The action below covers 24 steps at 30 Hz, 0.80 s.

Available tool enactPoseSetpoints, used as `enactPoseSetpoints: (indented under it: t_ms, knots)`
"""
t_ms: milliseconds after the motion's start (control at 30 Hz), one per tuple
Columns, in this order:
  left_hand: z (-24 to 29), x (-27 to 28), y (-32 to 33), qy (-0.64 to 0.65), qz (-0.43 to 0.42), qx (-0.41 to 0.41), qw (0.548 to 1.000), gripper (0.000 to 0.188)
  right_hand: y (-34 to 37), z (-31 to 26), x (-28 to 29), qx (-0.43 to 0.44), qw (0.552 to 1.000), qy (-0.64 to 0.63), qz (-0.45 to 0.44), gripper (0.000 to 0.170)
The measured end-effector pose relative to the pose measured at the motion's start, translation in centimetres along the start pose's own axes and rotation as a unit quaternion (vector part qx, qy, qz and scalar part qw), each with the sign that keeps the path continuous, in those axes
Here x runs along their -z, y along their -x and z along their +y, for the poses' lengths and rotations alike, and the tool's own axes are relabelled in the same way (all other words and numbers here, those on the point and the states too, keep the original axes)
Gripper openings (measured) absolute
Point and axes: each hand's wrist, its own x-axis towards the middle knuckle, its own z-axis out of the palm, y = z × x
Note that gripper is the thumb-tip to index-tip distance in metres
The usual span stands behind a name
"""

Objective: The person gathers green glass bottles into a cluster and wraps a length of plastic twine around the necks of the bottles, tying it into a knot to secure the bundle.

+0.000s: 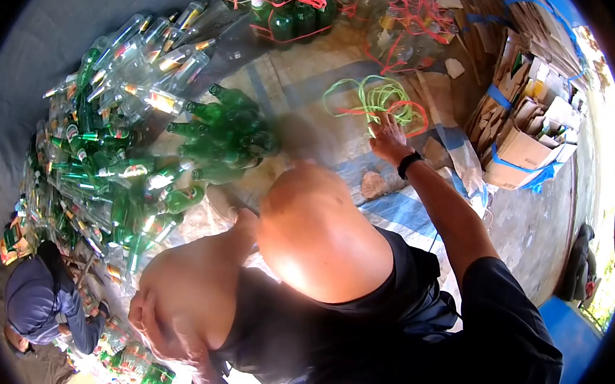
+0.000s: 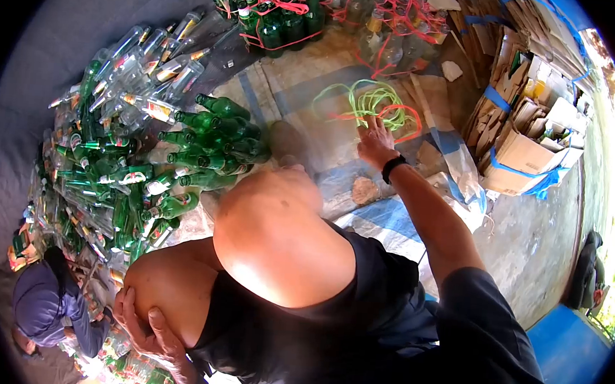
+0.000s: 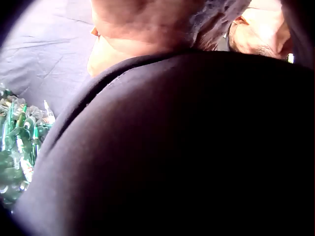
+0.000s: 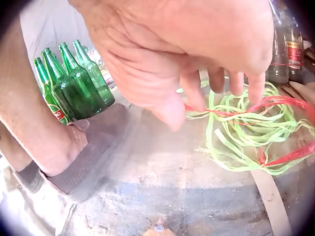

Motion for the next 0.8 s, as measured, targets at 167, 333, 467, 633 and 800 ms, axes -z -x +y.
enactPoseSetpoints:
  t_ms: [167,333,467,633,800]
  knots:
    - [0.3,0.4,0.0,-0.049,-0.019,0.003,0.999,0.050,-2.4,0.2,-1.2,-0.016,0.997,0.059,-0.046,0.043]
    - [0.2,0.0,-0.1,-0.008,0.005,0.024,1.000,0.050,-3.9,0.1,-2.4,-0.015,0.993,0.090,-0.077,0.042]
    - [0.4,0.1,-0.1,-0.008,-0.001,0.038,0.999,0.051,-4.6,-0.2,-2.6,-0.046,0.989,0.094,-0.102,0.040]
    - [0.1,-0.6,0.2,0.008,0.025,0.053,0.998,0.053,-4.0,0.7,-2.8,-0.031,0.998,0.027,-0.056,0.040]
    - [-1.0,0.1,0.4,0.032,0.012,0.024,0.999,0.051,-2.7,1.1,-3.0,0.002,1.000,0.019,-0.006,0.038]
